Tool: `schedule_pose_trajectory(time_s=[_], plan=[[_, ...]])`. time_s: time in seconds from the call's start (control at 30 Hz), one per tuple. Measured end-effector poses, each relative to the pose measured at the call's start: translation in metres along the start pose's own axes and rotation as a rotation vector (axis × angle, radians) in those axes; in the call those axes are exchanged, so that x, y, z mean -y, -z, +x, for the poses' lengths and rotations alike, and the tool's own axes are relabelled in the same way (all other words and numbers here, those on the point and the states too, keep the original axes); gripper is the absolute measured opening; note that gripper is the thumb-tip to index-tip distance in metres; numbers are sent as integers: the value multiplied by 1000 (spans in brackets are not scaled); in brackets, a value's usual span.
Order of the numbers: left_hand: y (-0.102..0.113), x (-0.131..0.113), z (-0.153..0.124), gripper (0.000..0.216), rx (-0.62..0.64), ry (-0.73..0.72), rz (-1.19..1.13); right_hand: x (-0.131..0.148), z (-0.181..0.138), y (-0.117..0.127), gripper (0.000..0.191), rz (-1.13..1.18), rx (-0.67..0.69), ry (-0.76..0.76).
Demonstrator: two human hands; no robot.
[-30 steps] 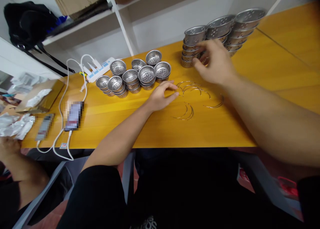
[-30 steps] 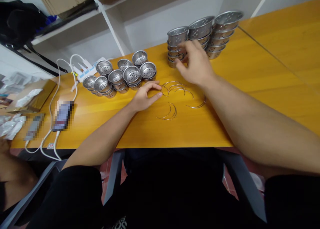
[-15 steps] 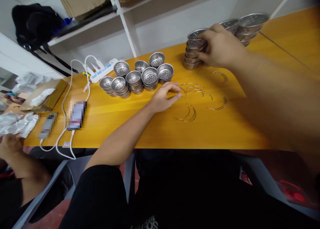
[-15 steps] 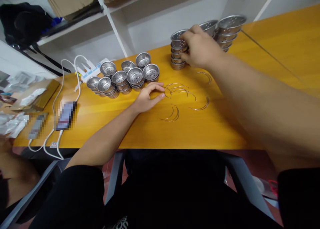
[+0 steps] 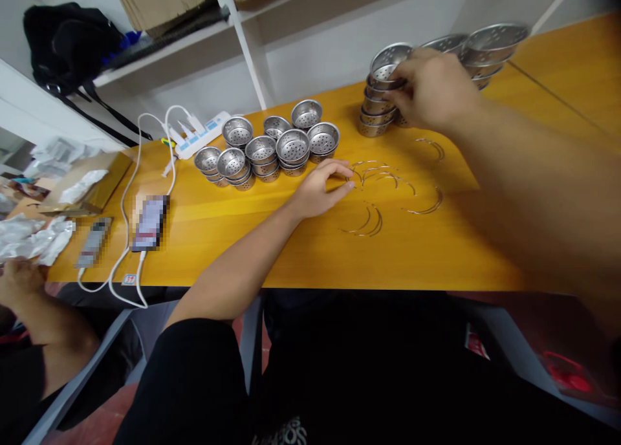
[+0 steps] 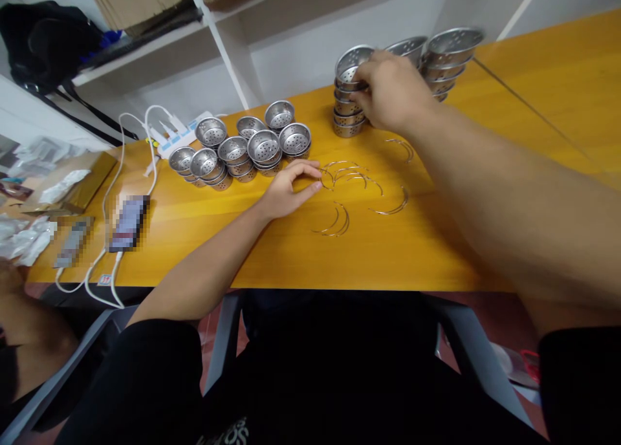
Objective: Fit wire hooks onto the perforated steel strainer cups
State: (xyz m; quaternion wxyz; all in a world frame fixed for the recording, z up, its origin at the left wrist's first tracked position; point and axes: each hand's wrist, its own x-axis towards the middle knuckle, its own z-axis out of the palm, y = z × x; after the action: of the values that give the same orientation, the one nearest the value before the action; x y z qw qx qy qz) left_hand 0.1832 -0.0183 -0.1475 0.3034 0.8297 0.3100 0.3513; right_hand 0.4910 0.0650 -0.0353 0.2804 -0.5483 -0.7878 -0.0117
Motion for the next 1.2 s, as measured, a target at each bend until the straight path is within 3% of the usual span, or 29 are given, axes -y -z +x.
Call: schedule_pose_trajectory(time_s=[0.17, 0.3, 0.4, 0.5, 0.6, 0.7, 0.87, 1.03, 1.2], plan=[[1, -2, -1, 24, -7, -13, -11, 1, -8, 8, 10, 38, -68, 25], [-5, 7, -2, 50, -46, 29, -78, 10, -25, 22, 9, 117, -148, 87], [-13, 14, -1, 90, -116, 91, -136, 21, -47, 32, 29, 431, -113, 148], [-17, 12, 1, 120, -170, 90, -178, 36, -71, 36, 54, 746, 100, 203], [-17, 5, 2, 116, -131, 97, -223, 51, -88, 32, 51, 788, 248, 240], [-13, 0, 2, 110, -72, 117, -286, 60, -95, 22, 54, 793, 268, 233], [-11, 5, 2, 103, -67, 106, -282, 51, -92, 19, 63, 875, 358, 177], [-12, 9, 1, 95, -61, 131, -284, 32, -87, 27, 60, 897, 299, 210], [-5, -8, -1, 106, -57, 97, -275, 45, -92, 17, 54, 890, 275, 234]])
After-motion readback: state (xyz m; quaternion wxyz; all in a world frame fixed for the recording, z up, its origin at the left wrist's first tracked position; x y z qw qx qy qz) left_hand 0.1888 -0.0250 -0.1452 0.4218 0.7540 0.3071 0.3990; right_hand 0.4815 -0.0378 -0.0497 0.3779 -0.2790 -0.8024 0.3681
